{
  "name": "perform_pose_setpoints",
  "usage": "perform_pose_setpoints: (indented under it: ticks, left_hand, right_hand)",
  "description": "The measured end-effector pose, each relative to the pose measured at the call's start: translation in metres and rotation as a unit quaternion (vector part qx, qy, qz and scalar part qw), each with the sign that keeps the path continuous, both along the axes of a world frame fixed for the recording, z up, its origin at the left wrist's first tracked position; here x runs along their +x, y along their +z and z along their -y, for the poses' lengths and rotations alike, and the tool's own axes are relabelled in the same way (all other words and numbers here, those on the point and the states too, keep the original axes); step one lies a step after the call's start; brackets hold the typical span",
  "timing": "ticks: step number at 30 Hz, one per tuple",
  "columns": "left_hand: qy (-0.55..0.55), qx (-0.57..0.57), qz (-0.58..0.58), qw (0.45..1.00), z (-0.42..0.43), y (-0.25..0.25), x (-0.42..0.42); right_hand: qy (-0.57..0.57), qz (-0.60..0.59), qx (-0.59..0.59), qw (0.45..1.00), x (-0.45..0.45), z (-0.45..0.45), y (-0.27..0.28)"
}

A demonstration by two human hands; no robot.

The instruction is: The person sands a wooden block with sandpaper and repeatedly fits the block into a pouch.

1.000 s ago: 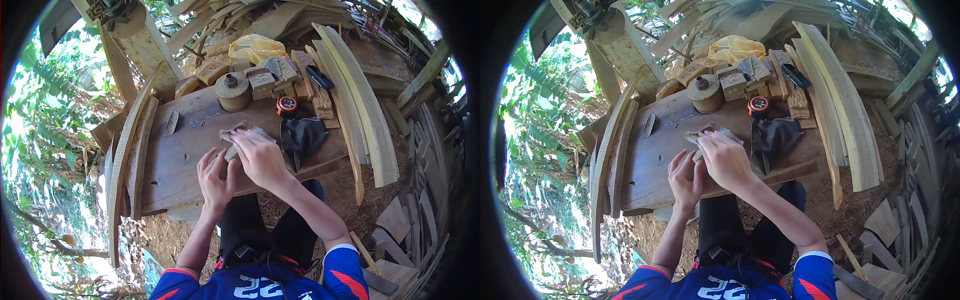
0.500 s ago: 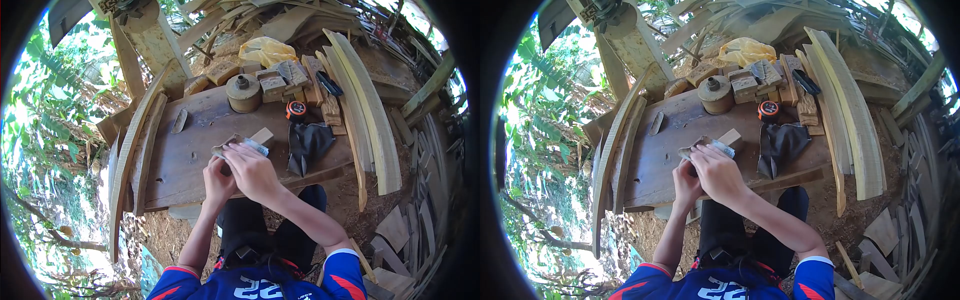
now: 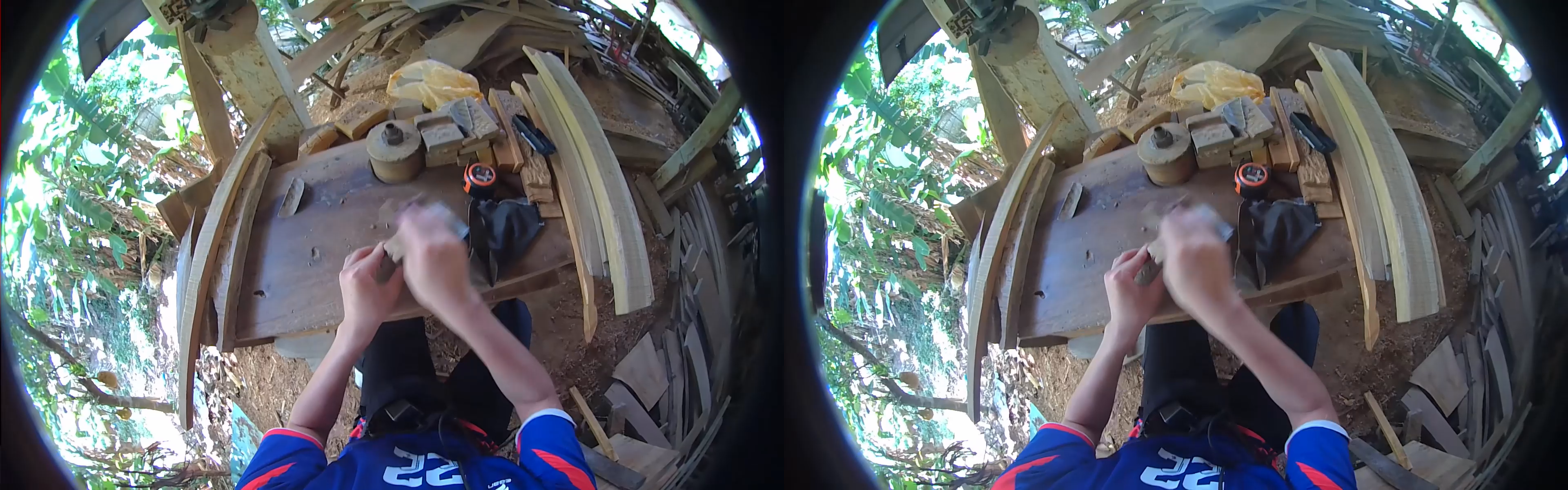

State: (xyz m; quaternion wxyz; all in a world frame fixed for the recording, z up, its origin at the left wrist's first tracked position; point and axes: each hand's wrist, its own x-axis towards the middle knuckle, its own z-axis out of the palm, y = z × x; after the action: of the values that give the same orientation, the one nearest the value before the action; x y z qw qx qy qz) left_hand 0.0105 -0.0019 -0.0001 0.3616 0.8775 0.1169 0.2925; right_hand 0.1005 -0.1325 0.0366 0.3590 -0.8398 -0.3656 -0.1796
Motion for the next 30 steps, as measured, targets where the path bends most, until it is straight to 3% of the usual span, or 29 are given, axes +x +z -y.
perform_pose_setpoints:
  ticks: [2, 4, 6, 8, 10, 12, 14, 16, 17, 18, 21, 22, 26, 29, 30]
  left_hand:
    - [-0.030, 0.020, 0.017, 0.999, -0.003, 0.002, -0.002]
    - [-0.014, 0.017, 0.027, 0.999, 0.004, 0.001, -0.003]
    - [-0.021, 0.006, 0.018, 1.000, 0.010, 0.005, 0.000]
    - [-0.043, 0.009, 0.019, 0.999, 0.010, 0.004, 0.000]
    - [-0.087, 0.030, 0.025, 0.995, 0.002, -0.001, -0.003]
    - [-0.041, 0.026, 0.015, 0.999, 0.011, -0.002, -0.005]
    - [-0.009, -0.013, 0.017, 1.000, 0.018, 0.009, -0.001]
    - [-0.021, -0.007, 0.027, 0.999, 0.012, 0.004, 0.003]
    - [-0.037, -0.002, 0.027, 0.999, 0.006, -0.002, 0.002]
    - [-0.055, 0.003, 0.025, 0.998, 0.005, -0.002, 0.000]
    - [-0.019, 0.000, 0.006, 1.000, 0.012, 0.007, 0.001]
    - [-0.009, -0.012, -0.005, 1.000, 0.015, 0.014, 0.002]
    - [-0.014, 0.000, 0.035, 0.999, 0.007, 0.027, -0.008]
    - [0.004, 0.094, 0.121, 0.988, 0.006, 0.062, -0.008]
    - [-0.009, 0.049, 0.097, 0.994, 0.010, 0.069, -0.004]
  right_hand:
    - [0.067, 0.100, 0.101, 0.988, -0.025, -0.012, -0.005]
    - [0.090, -0.007, 0.070, 0.993, -0.006, 0.007, 0.000]
    - [-0.021, -0.036, 0.097, 0.994, 0.020, 0.010, 0.003]
    - [-0.011, -0.015, 0.009, 1.000, -0.002, 0.005, 0.000]
    - [0.057, 0.095, 0.089, 0.990, -0.025, -0.004, -0.007]
    - [0.066, 0.024, 0.066, 0.995, -0.002, 0.014, -0.006]
    - [-0.027, 0.026, 0.091, 0.995, 0.030, 0.022, -0.005]
    - [-0.005, -0.032, -0.012, 0.999, -0.003, 0.019, 0.003]
    - [0.030, 0.080, 0.028, 0.996, -0.015, 0.010, -0.015]
    - [0.064, 0.095, 0.047, 0.992, -0.026, 0.009, -0.012]
    - [0.003, -0.053, 0.023, 0.998, 0.010, 0.028, -0.003]
    - [-0.035, 0.067, 0.097, 0.992, 0.028, 0.022, -0.006]
    - [-0.053, -0.052, 0.154, 0.985, 0.021, 0.039, 0.000]
    - [-0.062, -0.152, 0.217, 0.962, 0.008, 0.061, 0.006]
    - [-0.062, -0.181, 0.244, 0.951, 0.006, 0.067, 0.007]
